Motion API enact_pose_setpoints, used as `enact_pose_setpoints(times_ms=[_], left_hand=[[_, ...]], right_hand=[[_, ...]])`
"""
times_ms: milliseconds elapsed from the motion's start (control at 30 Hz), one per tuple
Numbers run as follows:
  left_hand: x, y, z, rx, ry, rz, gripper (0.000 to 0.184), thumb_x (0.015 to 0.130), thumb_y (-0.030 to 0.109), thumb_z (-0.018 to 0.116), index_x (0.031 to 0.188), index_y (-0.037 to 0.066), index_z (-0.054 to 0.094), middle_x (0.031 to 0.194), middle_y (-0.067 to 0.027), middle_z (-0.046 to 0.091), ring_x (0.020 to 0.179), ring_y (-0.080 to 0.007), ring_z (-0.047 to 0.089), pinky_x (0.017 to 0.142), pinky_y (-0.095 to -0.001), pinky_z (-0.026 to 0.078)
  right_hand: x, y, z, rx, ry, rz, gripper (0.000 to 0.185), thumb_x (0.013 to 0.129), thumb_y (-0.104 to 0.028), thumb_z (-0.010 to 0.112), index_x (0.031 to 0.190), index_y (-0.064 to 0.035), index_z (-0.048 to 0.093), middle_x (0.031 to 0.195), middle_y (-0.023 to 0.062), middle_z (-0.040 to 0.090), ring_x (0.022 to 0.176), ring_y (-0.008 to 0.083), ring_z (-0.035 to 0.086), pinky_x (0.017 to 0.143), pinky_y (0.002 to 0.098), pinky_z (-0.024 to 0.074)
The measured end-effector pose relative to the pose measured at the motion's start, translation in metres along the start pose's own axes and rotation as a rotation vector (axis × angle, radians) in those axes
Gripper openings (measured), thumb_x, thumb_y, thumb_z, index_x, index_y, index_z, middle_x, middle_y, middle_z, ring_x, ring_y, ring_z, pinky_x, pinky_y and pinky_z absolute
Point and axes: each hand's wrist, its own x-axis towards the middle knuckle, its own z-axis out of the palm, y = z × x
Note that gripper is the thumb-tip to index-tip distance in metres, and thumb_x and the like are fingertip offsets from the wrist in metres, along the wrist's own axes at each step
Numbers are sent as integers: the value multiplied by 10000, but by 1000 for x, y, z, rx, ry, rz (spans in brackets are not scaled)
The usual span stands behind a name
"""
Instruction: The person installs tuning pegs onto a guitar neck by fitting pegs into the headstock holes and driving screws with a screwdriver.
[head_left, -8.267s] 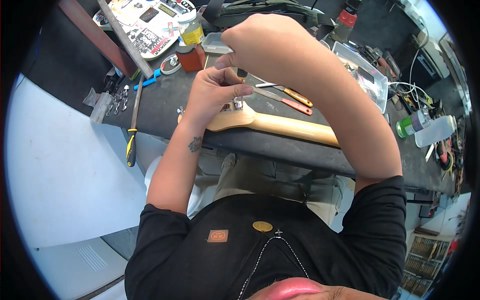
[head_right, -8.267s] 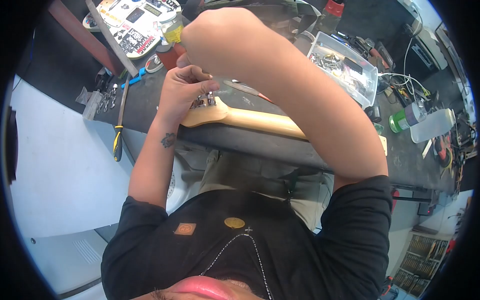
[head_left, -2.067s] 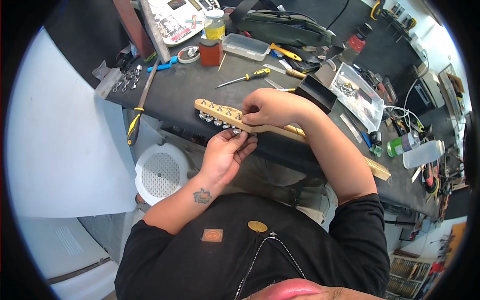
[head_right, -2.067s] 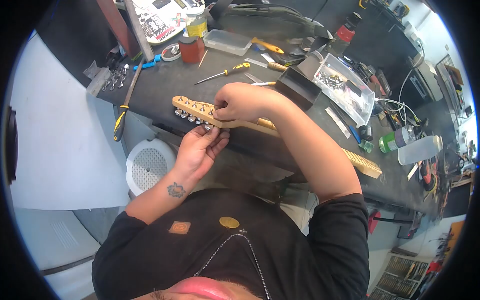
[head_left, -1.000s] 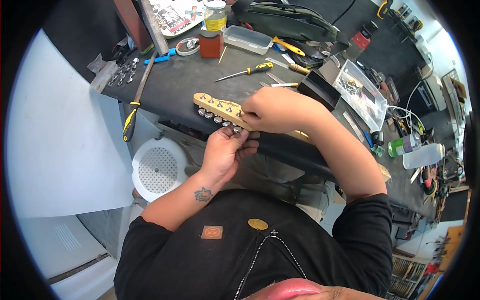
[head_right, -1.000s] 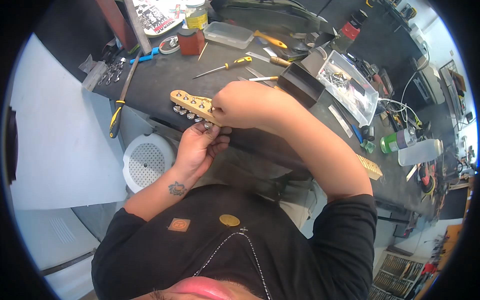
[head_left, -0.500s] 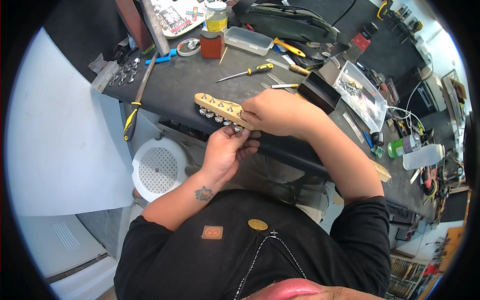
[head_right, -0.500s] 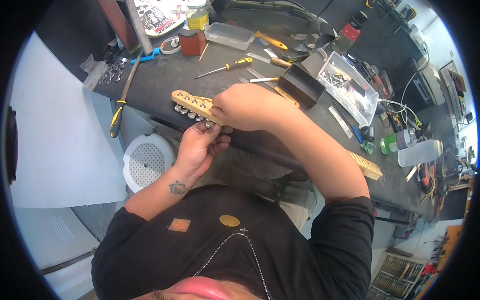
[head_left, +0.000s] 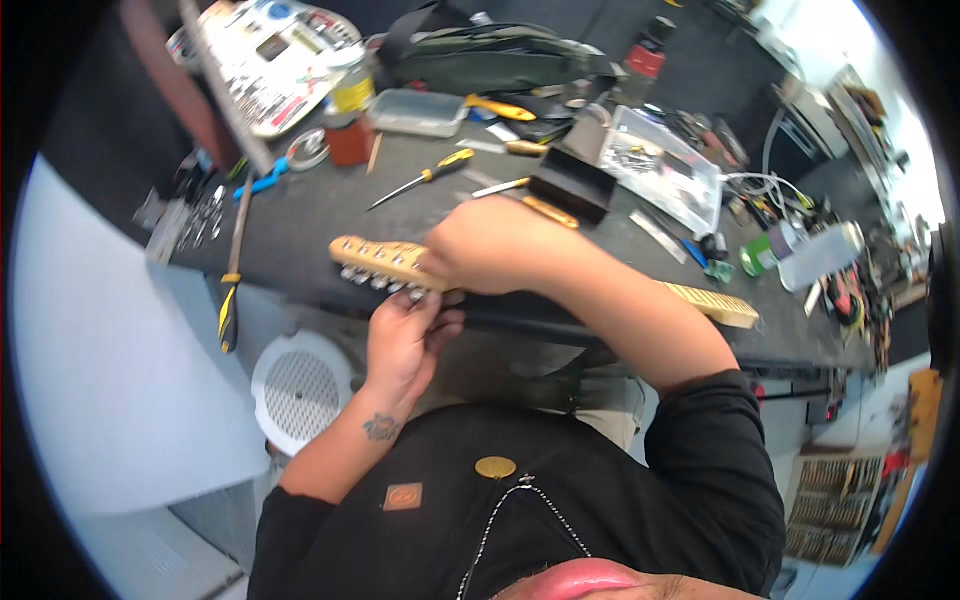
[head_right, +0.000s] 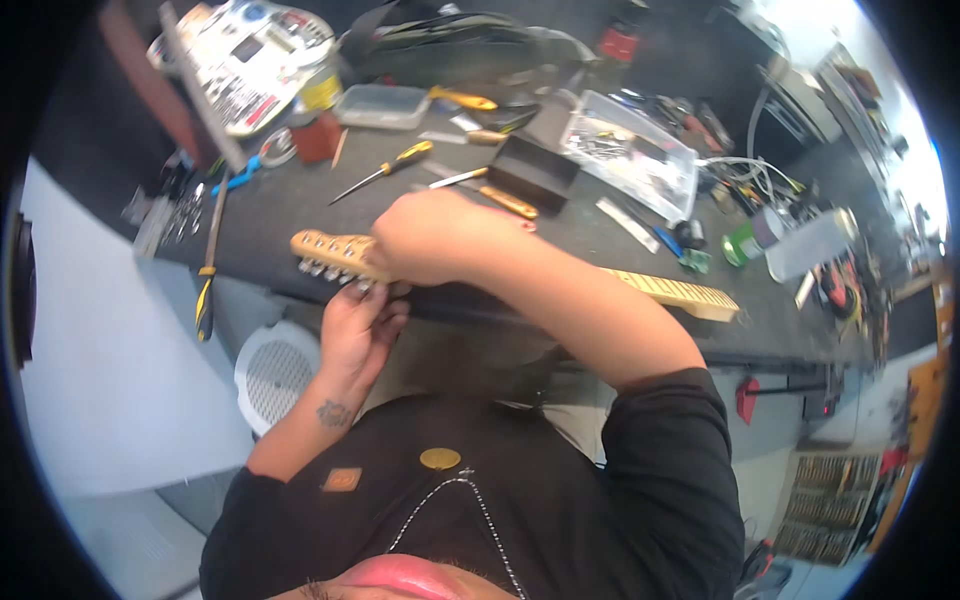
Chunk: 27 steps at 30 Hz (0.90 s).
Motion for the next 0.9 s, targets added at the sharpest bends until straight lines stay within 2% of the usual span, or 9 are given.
enact_pose_setpoints(times_ms=[233,267,467,567,667,767,800,900], left_hand=[[-2,1,1,22,34,3,188,1105,139,700,1280,70,682,1141,-93,778,891,-165,739,756,-298,618],[-2,2,3,18,52,2,189,1105,137,700,1282,72,687,1142,-95,780,869,-165,738,729,-291,620],[-3,3,5,48,56,7,203,1104,134,703,1297,72,688,1127,-85,778,863,-155,733,746,-284,611],[-2,2,1,47,39,13,205,1109,135,694,1304,72,686,1125,-77,775,862,-147,724,753,-277,601],[1,0,-3,-3,29,31,180,1109,106,683,1279,50,701,1126,-133,797,865,-200,781,731,-300,648],[0,1,5,-12,0,65,169,1115,108,675,1274,59,705,1119,-130,797,831,-183,755,709,-286,621],[0,2,5,-6,3,60,167,1116,110,675,1273,60,705,1118,-127,797,822,-179,746,703,-283,611],[0,2,1,15,17,55,161,1118,116,675,1268,62,705,1119,-121,796,803,-171,728,693,-279,585]], right_hand=[[-1,10,-2,135,-22,-135,303,1018,-306,659,1024,-28,778,920,200,771,884,406,760,834,523,592],[1,8,-6,132,-51,-121,237,975,-250,702,1037,-33,776,944,181,776,908,385,763,829,498,592],[0,23,3,281,0,-254,202,914,-161,737,1086,-63,782,1005,145,795,984,347,771,854,468,594],[-9,24,1,388,71,-248,236,937,-223,734,1100,-60,785,993,156,795,972,353,778,869,484,602],[-15,10,-7,192,82,-46,270,969,-280,715,1078,-47,794,964,172,795,936,379,782,863,513,610],[-6,9,10,76,31,-74,391,964,-364,688,1055,-10,827,960,209,806,929,394,800,838,515,628],[-8,8,10,53,28,-133,253,982,-255,693,1023,-33,806,929,212,790,918,418,787,845,540,616],[-9,12,7,23,-15,-210,221,955,-216,708,1063,-48,803,934,209,795,924,416,791,847,539,618]])
